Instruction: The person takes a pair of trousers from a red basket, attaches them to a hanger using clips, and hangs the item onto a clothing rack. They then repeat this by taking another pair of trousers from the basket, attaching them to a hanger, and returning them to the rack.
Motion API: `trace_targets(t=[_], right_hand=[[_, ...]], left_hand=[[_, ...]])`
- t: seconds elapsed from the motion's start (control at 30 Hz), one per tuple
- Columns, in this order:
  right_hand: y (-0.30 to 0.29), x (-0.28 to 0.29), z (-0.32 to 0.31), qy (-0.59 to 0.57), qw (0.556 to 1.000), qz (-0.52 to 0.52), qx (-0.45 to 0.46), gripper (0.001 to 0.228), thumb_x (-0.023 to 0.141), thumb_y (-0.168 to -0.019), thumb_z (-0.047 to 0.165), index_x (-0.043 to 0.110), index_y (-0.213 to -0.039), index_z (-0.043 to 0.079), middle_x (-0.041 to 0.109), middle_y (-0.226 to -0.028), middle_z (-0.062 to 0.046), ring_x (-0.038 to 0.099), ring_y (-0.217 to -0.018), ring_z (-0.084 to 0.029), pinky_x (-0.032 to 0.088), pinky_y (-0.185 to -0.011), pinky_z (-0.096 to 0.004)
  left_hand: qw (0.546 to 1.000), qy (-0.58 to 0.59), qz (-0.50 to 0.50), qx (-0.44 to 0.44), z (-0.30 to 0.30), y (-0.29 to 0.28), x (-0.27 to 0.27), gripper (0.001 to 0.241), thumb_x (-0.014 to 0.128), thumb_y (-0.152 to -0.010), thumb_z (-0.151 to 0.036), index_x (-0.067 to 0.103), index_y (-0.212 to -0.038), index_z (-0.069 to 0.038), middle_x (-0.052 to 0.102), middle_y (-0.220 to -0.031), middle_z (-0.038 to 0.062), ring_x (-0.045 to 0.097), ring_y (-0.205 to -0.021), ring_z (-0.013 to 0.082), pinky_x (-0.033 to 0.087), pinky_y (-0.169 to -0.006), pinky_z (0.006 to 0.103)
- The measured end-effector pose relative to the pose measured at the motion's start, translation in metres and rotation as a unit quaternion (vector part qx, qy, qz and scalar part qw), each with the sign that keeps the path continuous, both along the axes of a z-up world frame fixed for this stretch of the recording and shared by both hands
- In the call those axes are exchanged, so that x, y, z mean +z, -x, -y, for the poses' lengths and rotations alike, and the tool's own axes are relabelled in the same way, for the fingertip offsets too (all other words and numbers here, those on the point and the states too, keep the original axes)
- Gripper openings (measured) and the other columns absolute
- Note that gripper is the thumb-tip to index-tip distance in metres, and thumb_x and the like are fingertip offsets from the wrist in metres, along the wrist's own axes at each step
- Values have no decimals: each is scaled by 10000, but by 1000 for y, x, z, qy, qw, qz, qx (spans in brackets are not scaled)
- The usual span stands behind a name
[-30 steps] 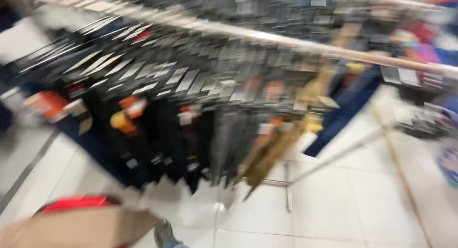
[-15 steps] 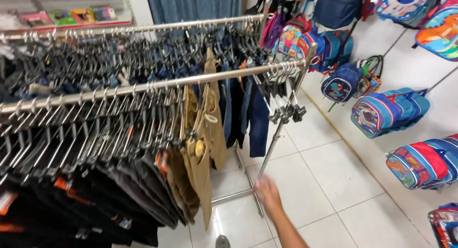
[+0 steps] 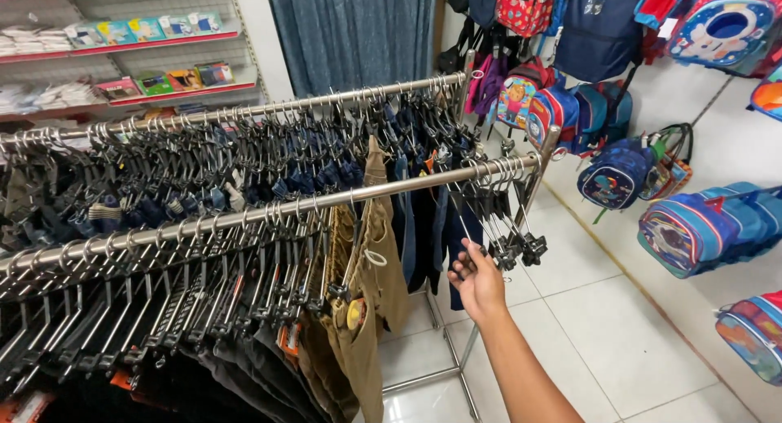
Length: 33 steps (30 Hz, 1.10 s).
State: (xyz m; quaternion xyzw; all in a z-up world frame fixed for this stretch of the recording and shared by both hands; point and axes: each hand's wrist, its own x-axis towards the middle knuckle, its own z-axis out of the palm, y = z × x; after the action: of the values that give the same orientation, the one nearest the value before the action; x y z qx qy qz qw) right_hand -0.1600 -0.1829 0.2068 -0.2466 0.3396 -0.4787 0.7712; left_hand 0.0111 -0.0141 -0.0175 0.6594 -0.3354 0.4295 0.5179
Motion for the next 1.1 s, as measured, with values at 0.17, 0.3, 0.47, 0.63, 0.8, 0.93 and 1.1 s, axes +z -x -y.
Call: trace_targets(t=[0.17,0.3,0.47,0.63,0.8,0.93,1.1], right_hand=[[1,-5,-6,31,997,52,44,308,588,-1083,264,643,-1317,71,597,-896,-50,523,-733,-182,409,-663,-359],[10,-26,-16,52,995,52,67,302,595,-1076,209,650,-1306,21,573,-915,-39,533,-734,-176,426,-680,-351],[24,-77,-43,73,991,66,86,293,604,-1065,115,636,-1322,-23,518,-908,-60,508,-736,-186,416,-679,-355],[50,-156,-85,129,987,-19,94,230,632,-1064,147,597,-1263,37,603,-972,-92,565,-718,-214,477,-693,-366],[103,-170,-153,254,900,-231,268,486,753,-976,188,539,-1411,156,611,-1084,-69,633,-832,-155,519,-760,-294],[156,-128,-153,344,755,-281,482,969,818,-882,181,191,-1617,253,452,-1511,-66,664,-1274,-162,523,-992,-316],[185,-81,-89,283,886,-177,322,1000,744,-898,361,110,-1651,184,440,-1535,-166,596,-1390,-321,586,-1034,-416]], left_hand=[[998,45,26,-23,0,1,11,752,848,-952,-91,465,-1598,-48,492,-1622,150,522,-1497,441,539,-1207,584],[975,-118,-166,-90,-30,10,-8,718,838,-926,-227,470,-1540,-166,474,-1545,176,499,-1417,388,487,-1188,547],[415,-552,-698,-186,-90,39,-46,205,698,-995,-504,767,-1122,-358,712,-1056,-105,652,-921,59,481,-965,248],[603,-228,-597,-476,-37,83,70,667,711,-978,-361,501,-1578,-161,688,-1454,128,680,-1257,199,543,-1063,378],[589,-62,-678,-436,-14,124,160,827,707,-962,-252,301,-1682,-263,570,-1570,120,727,-1058,209,619,-806,365],[591,19,-724,-354,-33,143,145,310,644,-1042,-75,546,-1335,-90,769,-1018,140,598,-648,162,465,-539,269],[620,-79,-671,-399,-79,175,148,197,680,-1030,-79,673,-1222,-32,790,-962,216,613,-534,184,425,-415,249]])
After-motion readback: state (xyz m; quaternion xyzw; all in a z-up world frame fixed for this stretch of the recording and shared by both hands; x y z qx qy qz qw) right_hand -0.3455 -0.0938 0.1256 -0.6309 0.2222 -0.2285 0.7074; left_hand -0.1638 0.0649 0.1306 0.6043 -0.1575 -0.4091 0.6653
